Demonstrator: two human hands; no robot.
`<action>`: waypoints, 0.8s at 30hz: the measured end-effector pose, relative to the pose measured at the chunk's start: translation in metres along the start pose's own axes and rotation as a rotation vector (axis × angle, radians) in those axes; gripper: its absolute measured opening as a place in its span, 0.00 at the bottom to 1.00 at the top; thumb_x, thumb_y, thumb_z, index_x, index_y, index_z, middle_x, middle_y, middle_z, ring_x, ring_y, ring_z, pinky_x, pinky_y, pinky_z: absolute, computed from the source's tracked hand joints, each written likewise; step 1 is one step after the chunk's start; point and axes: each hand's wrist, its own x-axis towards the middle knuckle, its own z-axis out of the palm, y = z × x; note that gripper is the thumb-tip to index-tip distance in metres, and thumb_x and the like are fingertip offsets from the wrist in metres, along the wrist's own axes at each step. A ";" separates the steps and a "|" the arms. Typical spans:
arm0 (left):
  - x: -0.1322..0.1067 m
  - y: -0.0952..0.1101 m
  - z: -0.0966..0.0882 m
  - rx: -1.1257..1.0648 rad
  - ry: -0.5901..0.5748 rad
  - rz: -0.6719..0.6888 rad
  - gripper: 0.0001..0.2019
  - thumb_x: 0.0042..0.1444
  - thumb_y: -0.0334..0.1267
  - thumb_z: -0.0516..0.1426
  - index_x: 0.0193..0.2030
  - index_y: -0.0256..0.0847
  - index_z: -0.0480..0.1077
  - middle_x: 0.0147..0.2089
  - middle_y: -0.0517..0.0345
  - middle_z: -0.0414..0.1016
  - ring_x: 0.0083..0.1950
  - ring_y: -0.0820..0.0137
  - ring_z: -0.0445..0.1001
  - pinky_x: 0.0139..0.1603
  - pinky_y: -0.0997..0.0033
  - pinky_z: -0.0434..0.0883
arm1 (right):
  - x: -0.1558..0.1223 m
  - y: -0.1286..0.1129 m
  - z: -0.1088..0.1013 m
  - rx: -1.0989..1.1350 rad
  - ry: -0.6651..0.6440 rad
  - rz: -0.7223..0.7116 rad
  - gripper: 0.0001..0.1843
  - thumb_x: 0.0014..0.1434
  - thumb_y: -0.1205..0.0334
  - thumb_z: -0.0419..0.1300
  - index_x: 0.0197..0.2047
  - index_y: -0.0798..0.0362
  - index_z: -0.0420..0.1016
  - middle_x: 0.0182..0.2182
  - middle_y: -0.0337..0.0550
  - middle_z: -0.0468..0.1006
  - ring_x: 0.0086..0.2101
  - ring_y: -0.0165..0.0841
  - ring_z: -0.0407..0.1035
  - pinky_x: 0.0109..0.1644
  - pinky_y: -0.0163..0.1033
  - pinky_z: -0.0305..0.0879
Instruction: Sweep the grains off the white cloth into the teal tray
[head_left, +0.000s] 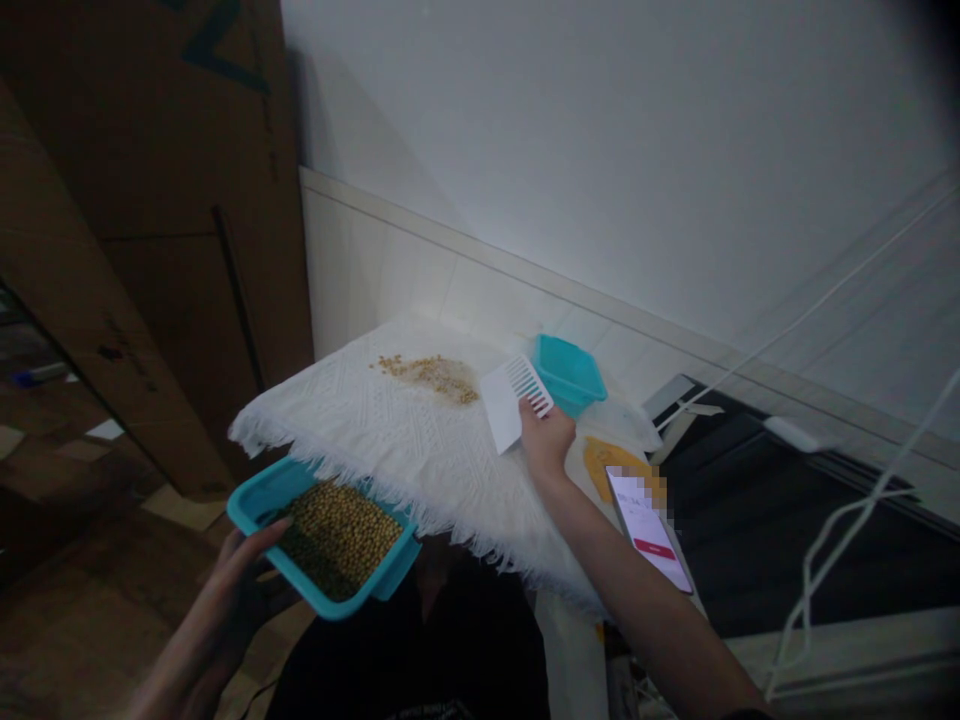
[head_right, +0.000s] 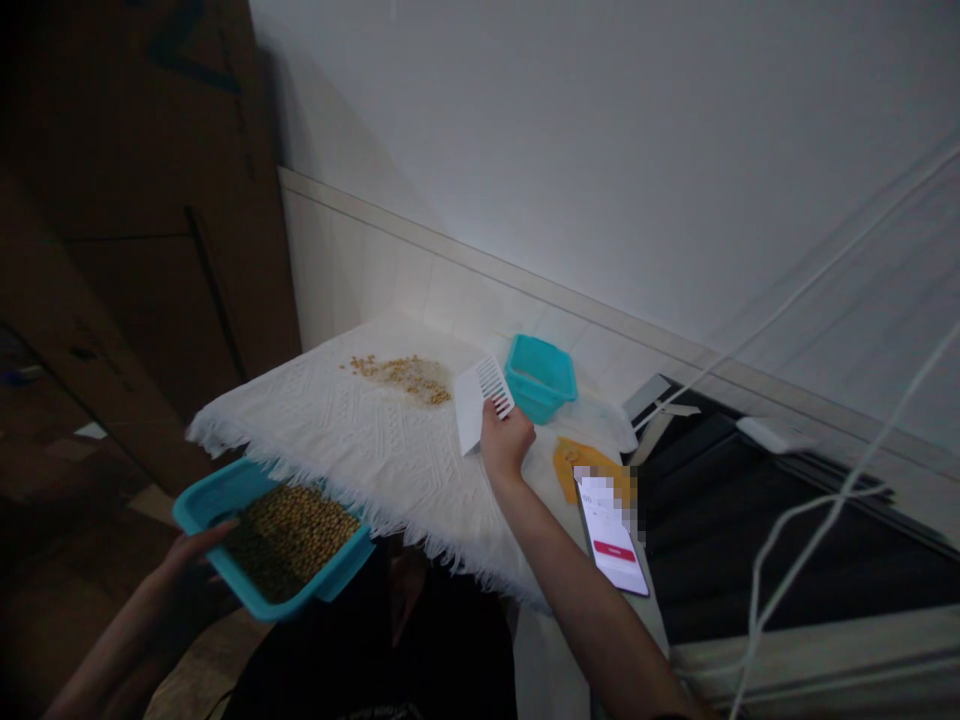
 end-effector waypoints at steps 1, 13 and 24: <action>0.000 -0.001 -0.001 -0.004 0.001 0.001 0.28 0.53 0.43 0.74 0.60 0.54 0.76 0.49 0.51 0.86 0.40 0.54 0.88 0.37 0.54 0.89 | -0.001 0.000 0.002 -0.013 0.001 -0.005 0.18 0.60 0.47 0.65 0.35 0.53 0.88 0.35 0.54 0.90 0.38 0.49 0.82 0.43 0.45 0.73; -0.006 0.001 0.004 0.046 0.022 -0.009 0.26 0.61 0.44 0.70 0.65 0.52 0.72 0.51 0.50 0.85 0.39 0.57 0.88 0.39 0.55 0.89 | 0.037 -0.019 0.034 -0.121 -0.053 0.002 0.15 0.63 0.55 0.67 0.39 0.58 0.89 0.38 0.59 0.91 0.40 0.49 0.83 0.43 0.44 0.72; -0.006 0.003 0.002 0.019 -0.011 -0.051 0.35 0.50 0.38 0.76 0.63 0.52 0.71 0.45 0.55 0.85 0.39 0.56 0.89 0.40 0.57 0.87 | 0.054 -0.035 0.079 -0.097 -0.151 -0.013 0.11 0.62 0.57 0.70 0.40 0.56 0.91 0.38 0.56 0.92 0.40 0.47 0.84 0.43 0.42 0.73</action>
